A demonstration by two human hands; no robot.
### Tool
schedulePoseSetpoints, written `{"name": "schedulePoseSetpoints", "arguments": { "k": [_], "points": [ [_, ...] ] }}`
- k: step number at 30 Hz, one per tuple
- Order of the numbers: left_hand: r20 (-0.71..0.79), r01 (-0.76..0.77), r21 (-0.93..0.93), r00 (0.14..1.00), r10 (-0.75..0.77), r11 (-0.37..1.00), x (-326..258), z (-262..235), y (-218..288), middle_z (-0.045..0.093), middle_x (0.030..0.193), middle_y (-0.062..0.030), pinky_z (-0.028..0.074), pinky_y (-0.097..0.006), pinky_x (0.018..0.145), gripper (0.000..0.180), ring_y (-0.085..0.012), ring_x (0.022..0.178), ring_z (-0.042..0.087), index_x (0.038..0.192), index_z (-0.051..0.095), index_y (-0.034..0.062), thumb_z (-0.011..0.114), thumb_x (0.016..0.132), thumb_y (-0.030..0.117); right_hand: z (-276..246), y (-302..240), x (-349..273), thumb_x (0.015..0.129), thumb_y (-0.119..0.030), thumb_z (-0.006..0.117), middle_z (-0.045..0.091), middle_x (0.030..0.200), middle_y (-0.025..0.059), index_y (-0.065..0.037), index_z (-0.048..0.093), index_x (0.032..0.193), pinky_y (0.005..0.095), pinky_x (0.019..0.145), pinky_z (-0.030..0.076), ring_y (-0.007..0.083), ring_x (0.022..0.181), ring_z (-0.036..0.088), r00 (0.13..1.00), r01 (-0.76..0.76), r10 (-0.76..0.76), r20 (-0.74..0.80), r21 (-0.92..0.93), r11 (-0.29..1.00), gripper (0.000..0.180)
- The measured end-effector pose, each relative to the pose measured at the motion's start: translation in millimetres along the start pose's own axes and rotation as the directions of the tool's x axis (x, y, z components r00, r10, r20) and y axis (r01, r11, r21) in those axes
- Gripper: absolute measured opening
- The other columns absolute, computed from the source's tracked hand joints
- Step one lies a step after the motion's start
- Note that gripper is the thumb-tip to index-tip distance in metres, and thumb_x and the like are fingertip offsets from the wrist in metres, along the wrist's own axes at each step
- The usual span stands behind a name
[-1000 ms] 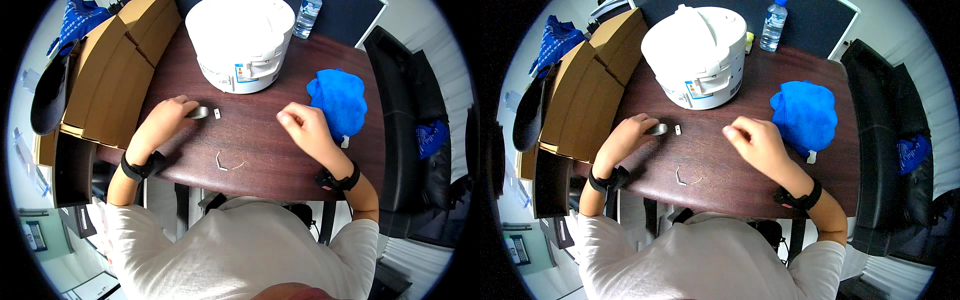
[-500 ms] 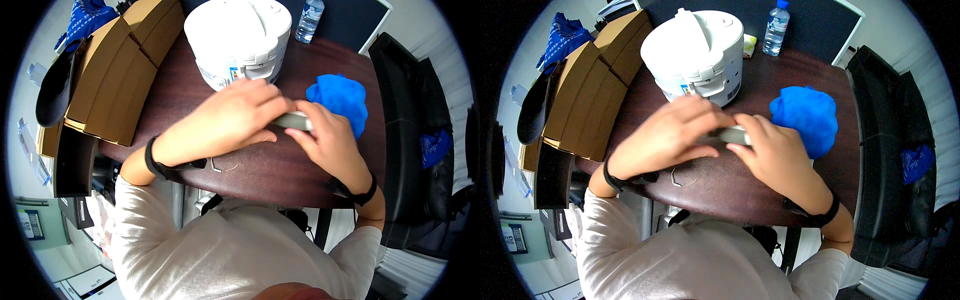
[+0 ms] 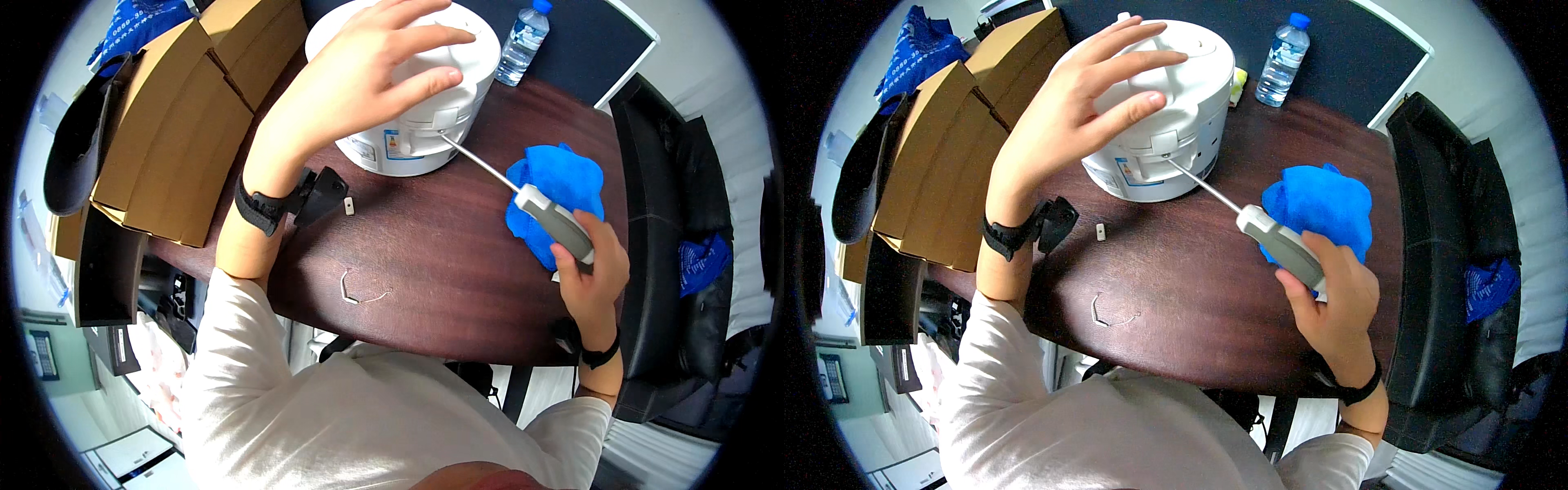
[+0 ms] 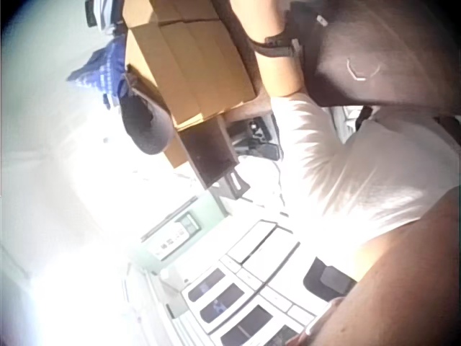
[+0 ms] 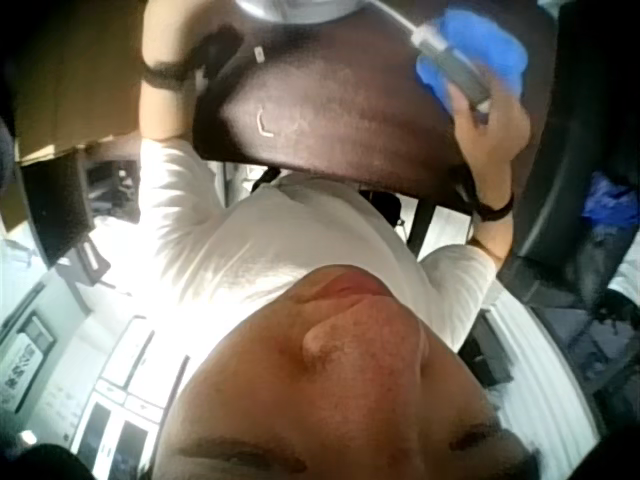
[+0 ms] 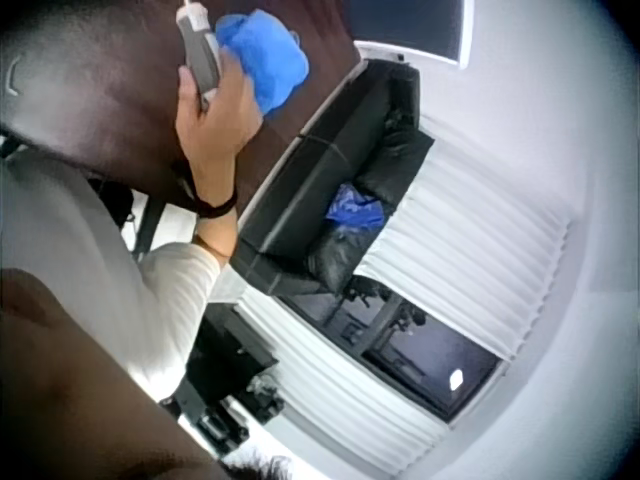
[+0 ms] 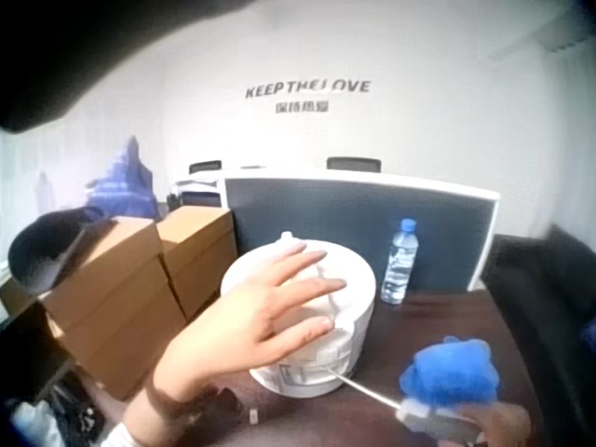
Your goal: The person uses a screwdriver to remove screws from the bottom and sides of a white rice cooker. They rotate the appliance to access different screw locations and eventually lift the lid to reveal the interior pot.
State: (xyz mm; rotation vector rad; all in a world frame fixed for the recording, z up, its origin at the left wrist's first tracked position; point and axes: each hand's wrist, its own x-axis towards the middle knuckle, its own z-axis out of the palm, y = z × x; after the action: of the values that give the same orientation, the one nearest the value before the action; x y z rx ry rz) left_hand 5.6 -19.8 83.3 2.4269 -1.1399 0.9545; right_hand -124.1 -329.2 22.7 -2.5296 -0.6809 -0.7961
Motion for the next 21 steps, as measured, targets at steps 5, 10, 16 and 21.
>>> {"name": "schedulePoseSetpoints", "arguments": {
  "k": [5, 10, 16, 21],
  "points": [
    [0.051, -0.038, -0.056, 0.998, 0.041, 0.998, 4.5, 13.7, -9.8, 0.061, 0.128, -0.0173, 0.036, -0.044, 0.111, 0.034, -0.0374, 0.128, 0.050, 0.117, 0.070, 0.0082, 0.064, 0.092, 0.030, -0.9, 5.2, -14.0, 0.081, -0.028, 0.078, 0.067, 0.095, 0.0147, -0.005, 0.061, 0.116, 0.0364, 0.066, 0.051, 0.0305, 0.078, 0.067, 1.000, -0.014, 0.015, -0.025, 0.027, 1.000, 0.046],
    [0.130, 0.005, -0.257, 0.991, 0.029, 0.966, 5.7, 10.3, -18.1, 0.052, 0.134, -0.0263, 0.037, -0.048, 0.109, 0.049, -0.0444, 0.131, 0.043, 0.121, 0.062, 0.0021, 0.068, 0.088, 0.037, -3.3, 4.6, -26.0, 0.086, -0.031, 0.075, 0.069, 0.100, 0.0153, -0.004, 0.062, 0.118, 0.0323, 0.070, 0.052, 0.0265, 0.084, 0.070, 0.991, -0.134, 0.135, -0.005, 0.103, 0.986, 0.044],
    [0.097, 0.001, -0.272, 0.995, 0.027, 0.962, 4.1, 14.0, -17.8, 0.054, 0.130, -0.0236, 0.039, -0.047, 0.106, 0.046, -0.0434, 0.129, 0.045, 0.117, 0.062, 0.0017, 0.069, 0.087, 0.036, 0.5, -1.0, -27.9, 0.089, -0.033, 0.072, 0.070, 0.098, 0.0150, -0.003, 0.063, 0.116, 0.0305, 0.071, 0.052, 0.0241, 0.084, 0.070, 0.961, -0.271, 0.275, 0.002, 0.190, 0.944, 0.041],
    [0.088, -0.010, -0.297, 0.995, 0.038, 0.955, 4.7, 12.6, -17.4, 0.055, 0.124, -0.0213, 0.041, -0.047, 0.103, 0.043, -0.0420, 0.125, 0.047, 0.114, 0.062, 0.0015, 0.069, 0.087, 0.034, -0.1, -6.1, -28.3, 0.090, -0.033, 0.071, 0.070, 0.097, 0.0149, -0.003, 0.063, 0.115, 0.0308, 0.071, 0.052, 0.0249, 0.083, 0.070, 0.980, -0.197, 0.200, -0.020, 0.095, 0.976, 0.040]
  ]
}}
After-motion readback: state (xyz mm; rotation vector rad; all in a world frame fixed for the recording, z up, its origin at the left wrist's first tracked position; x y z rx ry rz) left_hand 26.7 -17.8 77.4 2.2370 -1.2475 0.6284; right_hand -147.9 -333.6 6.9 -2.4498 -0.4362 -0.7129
